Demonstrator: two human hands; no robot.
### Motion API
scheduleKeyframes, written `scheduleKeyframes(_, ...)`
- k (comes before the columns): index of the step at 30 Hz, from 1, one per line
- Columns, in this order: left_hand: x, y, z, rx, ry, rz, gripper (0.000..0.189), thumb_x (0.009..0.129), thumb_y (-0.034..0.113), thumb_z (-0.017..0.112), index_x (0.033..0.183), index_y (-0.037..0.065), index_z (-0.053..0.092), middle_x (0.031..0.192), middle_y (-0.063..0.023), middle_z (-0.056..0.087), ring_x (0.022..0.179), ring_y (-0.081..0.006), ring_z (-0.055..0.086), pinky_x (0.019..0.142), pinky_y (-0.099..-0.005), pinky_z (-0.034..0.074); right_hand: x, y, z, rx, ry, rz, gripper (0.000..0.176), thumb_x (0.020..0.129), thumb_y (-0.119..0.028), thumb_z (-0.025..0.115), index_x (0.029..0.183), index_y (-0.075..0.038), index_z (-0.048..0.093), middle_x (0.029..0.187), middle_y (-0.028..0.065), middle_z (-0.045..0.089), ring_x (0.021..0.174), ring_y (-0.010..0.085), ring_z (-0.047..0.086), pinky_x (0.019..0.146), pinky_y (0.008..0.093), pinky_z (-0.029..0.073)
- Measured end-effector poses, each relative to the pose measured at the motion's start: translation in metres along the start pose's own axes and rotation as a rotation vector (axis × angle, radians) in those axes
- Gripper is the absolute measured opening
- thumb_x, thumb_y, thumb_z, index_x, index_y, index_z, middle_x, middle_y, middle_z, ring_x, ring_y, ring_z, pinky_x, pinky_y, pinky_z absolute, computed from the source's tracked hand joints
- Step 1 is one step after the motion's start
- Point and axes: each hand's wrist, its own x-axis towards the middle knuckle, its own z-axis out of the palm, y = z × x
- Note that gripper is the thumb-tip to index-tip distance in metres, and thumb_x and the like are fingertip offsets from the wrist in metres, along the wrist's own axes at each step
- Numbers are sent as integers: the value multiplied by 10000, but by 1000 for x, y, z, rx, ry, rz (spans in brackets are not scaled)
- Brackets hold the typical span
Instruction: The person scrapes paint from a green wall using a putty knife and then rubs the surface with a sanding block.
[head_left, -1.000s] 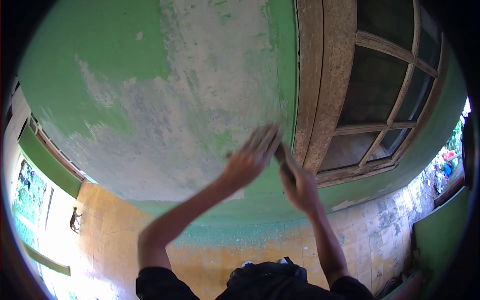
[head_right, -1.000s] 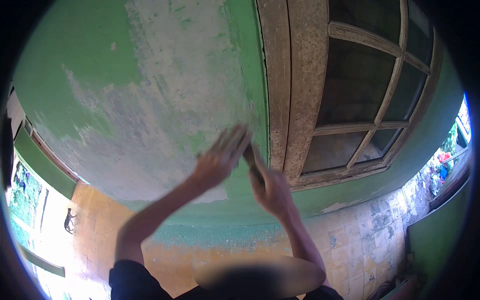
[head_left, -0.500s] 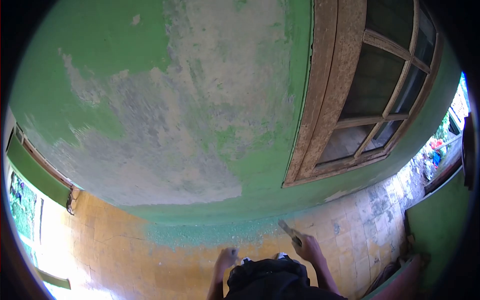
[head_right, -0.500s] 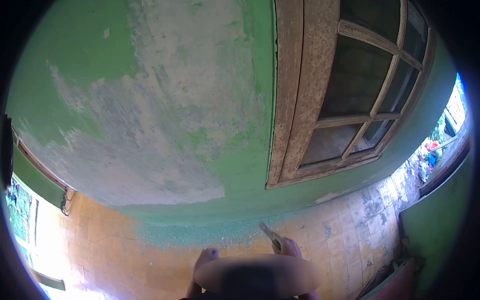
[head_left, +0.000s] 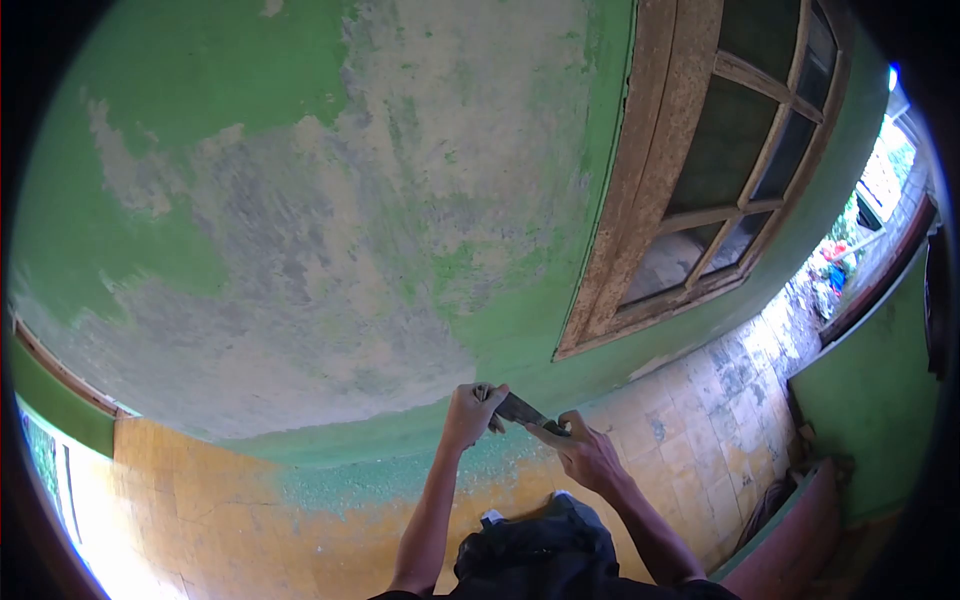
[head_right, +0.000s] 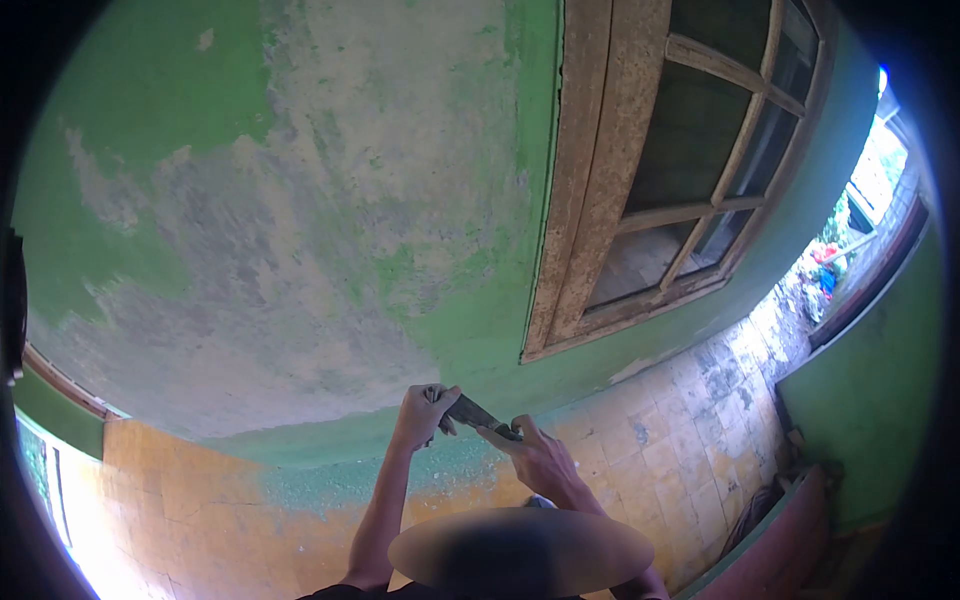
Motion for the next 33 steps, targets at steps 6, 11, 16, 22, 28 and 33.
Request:
scheduleKeyframes(6,8,11,-37,161,211,-48,466,1001,331,616,649,26,606,503,-26,557,399,-100,508,413,-271,379,-19,28,-15,140,287,161,576,852,-16,630,1402,-183,583,1007,191,610,710,333,643,619,434,532)
scheduleKeyframes(11,16,86,17,103,203,316,332,1033,244,562,808,9,631,649,-47,633,504,-111,575,477,-290,401,52,14,-88,325,631,46,504,916,-32,612,1414,-11,540,872,186,629,703,261,615,652,365,481)
scheduleKeyframes(16,3,208,49,802,344,1256,483,920,31,613,1388,-29,510,1445,-212,515,1341,-384,503,1063,-460,466,119,-24,-163,267,893,-245,500,925,7,568,1423,1,526,945,198,626,797,279,635,712,387,488)
scheduleKeyframes(22,39,292,49,1368,278,1486,622,861,7,599,1457,-31,424,1547,-193,394,1466,-373,328,1184,-532,328,156,-27,-190,207,865,-277,508,918,6,570,1422,7,510,973,222,609,830,351,642,746,447,500)
scheduleKeyframes(28,67,309,45,1582,442,1512,579,877,35,588,1428,-68,444,1512,-218,427,1415,-374,415,1158,-493,389,159,-30,-197,238,794,-198,494,911,1,589,1401,10,530,936,221,609,815,347,648,724,444,510)
scheduleKeyframes(33,73,328,46,1619,513,1571,560,879,46,601,1404,-91,464,1467,-236,474,1368,-385,474,1135,-480,422,165,-38,-212,198,793,-230,493,907,9,592,1396,28,526,899,217,599,745,337,626,665,446,500)
